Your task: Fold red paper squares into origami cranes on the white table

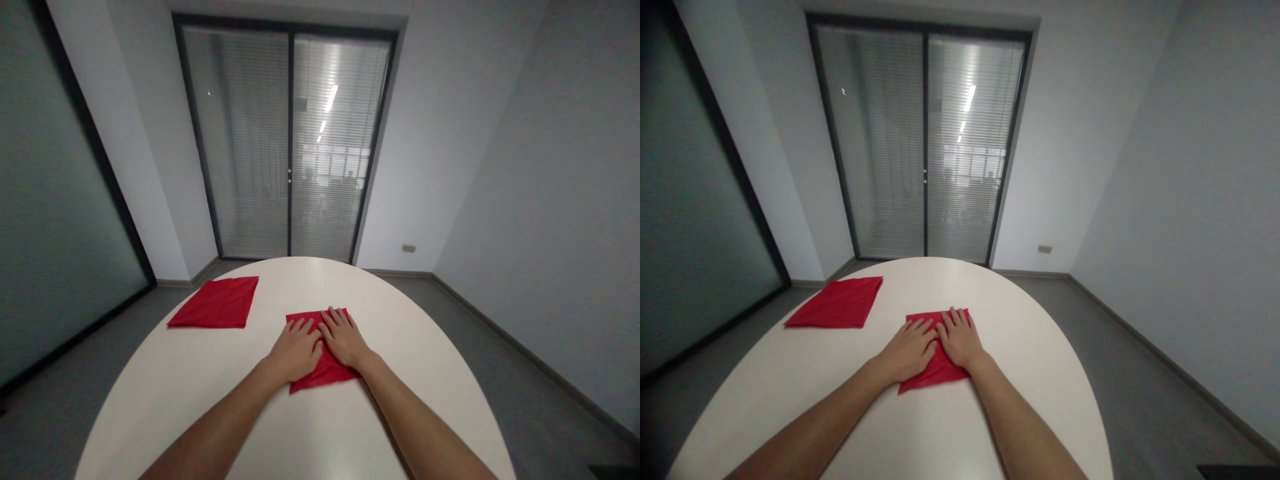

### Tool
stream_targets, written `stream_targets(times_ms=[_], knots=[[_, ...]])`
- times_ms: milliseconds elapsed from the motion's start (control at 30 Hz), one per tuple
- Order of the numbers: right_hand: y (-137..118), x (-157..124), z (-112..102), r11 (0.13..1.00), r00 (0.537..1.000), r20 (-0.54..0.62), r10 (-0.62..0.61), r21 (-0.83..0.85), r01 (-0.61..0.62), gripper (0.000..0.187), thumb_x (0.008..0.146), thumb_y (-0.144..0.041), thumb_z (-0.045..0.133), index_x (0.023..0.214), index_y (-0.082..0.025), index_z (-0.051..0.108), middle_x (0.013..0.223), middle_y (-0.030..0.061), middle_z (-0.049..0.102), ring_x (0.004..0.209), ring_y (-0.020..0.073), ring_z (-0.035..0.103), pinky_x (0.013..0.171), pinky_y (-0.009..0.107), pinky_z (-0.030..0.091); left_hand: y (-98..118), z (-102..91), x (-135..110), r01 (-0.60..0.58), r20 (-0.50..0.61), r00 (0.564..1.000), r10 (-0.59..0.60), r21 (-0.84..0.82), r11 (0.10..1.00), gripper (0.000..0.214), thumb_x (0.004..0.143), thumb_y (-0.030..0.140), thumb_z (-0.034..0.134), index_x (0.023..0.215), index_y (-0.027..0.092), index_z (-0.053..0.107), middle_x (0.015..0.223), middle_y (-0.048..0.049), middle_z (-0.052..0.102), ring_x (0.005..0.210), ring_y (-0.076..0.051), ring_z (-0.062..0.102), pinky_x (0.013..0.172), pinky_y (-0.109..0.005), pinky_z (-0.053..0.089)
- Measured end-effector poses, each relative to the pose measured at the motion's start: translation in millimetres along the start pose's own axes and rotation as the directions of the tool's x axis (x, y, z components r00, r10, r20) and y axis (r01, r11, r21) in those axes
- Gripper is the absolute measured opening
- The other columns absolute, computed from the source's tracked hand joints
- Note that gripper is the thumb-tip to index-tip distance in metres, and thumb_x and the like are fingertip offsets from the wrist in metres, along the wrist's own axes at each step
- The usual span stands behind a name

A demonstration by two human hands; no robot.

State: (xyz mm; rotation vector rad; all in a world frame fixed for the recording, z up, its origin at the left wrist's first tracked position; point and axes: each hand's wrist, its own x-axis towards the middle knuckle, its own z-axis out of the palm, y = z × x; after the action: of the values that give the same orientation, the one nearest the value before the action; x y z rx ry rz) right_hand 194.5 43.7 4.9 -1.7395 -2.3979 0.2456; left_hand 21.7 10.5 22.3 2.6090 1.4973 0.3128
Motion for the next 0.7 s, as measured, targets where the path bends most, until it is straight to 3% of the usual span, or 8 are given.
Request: stream_targets(times_ms=[100,233,333,433,500,633,700], knots=[[-5,-1,3,1.0,1.0,-0.011,-0.002,-0.01,0.002,0.057,0.105,-0.04,0.022,0.156,-0.018,0.035,0.164,0.0115,0.024,0.153,0.031,0.017,0.122,0.049,0.012,12,11.1,2,0.121,-0.085,0.989,-0.12,0.018,0.992,0.049,0.094,0.026,0.036,0.136,0.007,0.056,0.144,-0.021,0.054,0.137,-0.032,0.047,0.117,-0.048,0.034],[-5,-1,3,1.0,1.0,0.004,-0.008,0.012,0.008,0.057,0.105,-0.042,0.023,0.156,-0.021,0.033,0.165,0.0093,0.023,0.153,0.0301,0.016,0.122,0.05,0.012,12,25.0,2,0.194,-0.091,0.977,-0.194,-0.011,0.981,0.06,0.095,0.035,0.038,0.15,0.01,0.041,0.158,-0.0176,0.038,0.148,-0.036,0.03,0.121,-0.056,0.023],[0,0,0,0.999,0.999,0.023,0.023,0.023,-0.024,0.058,0.105,-0.047,0.022,0.157,-0.023,0.032,0.165,0.0077,0.023,0.153,0.0286,0.017,0.122,0.05,0.013,7,27.9,2,0.233,-0.072,0.97,-0.233,-0.011,0.972,0.066,0.094,0.043,0.04,0.152,0.011,0.039,0.159,-0.0189,0.035,0.15,-0.039,0.024,0.12,-0.057,0.02],[2,0,-6,0.989,0.989,-0.008,0.146,-0.034,-0.147,0.065,0.103,-0.052,0.026,0.156,-0.015,0.032,0.164,0.0133,0.023,0.152,0.0334,0.018,0.121,0.055,0.012,7,27.3,2,0.25,-0.085,0.965,-0.249,0.0,0.968,0.068,0.093,0.047,0.041,0.152,0.012,0.04,0.16,-0.019,0.034,0.149,-0.042,0.023,0.12,-0.057,0.02],[-2,-3,-14,0.975,0.976,-0.099,0.193,-0.093,-0.202,0.066,0.103,-0.05,0.031,0.153,-0.007,0.037,0.162,0.0189,0.027,0.152,0.0356,0.018,0.121,0.055,0.008,8,27.4,2,0.254,-0.087,0.964,-0.253,-0.002,0.967,0.071,0.092,0.049,0.042,0.152,0.011,0.039,0.16,-0.0193,0.033,0.149,-0.043,0.022,0.12,-0.058,0.019],[-31,-13,-27,0.999,0.957,-0.289,0.034,-0.021,-0.042,0.062,0.103,-0.046,0.029,0.15,-0.008,0.042,0.161,0.017,0.03,0.153,0.0312,0.018,0.123,0.05,0.01,9,29.2,2,0.248,-0.083,0.965,-0.25,-0.027,0.968,0.075,0.09,0.052,0.046,0.154,0.013,0.035,0.161,-0.0189,0.032,0.149,-0.045,0.02,0.119,-0.062,0.015],[-46,-16,-28,0.992,0.955,-0.285,-0.075,0.079,0.102,0.063,0.104,-0.049,0.024,0.152,-0.011,0.039,0.161,0.0129,0.033,0.151,0.0274,0.023,0.123,0.045,0.017,8,29.8,1,0.189,-0.095,0.977,-0.191,-0.03,0.981,0.074,0.09,0.048,0.047,0.156,0.019,0.031,0.162,-0.0156,0.03,0.149,-0.044,0.02,0.119,-0.063,0.012]])
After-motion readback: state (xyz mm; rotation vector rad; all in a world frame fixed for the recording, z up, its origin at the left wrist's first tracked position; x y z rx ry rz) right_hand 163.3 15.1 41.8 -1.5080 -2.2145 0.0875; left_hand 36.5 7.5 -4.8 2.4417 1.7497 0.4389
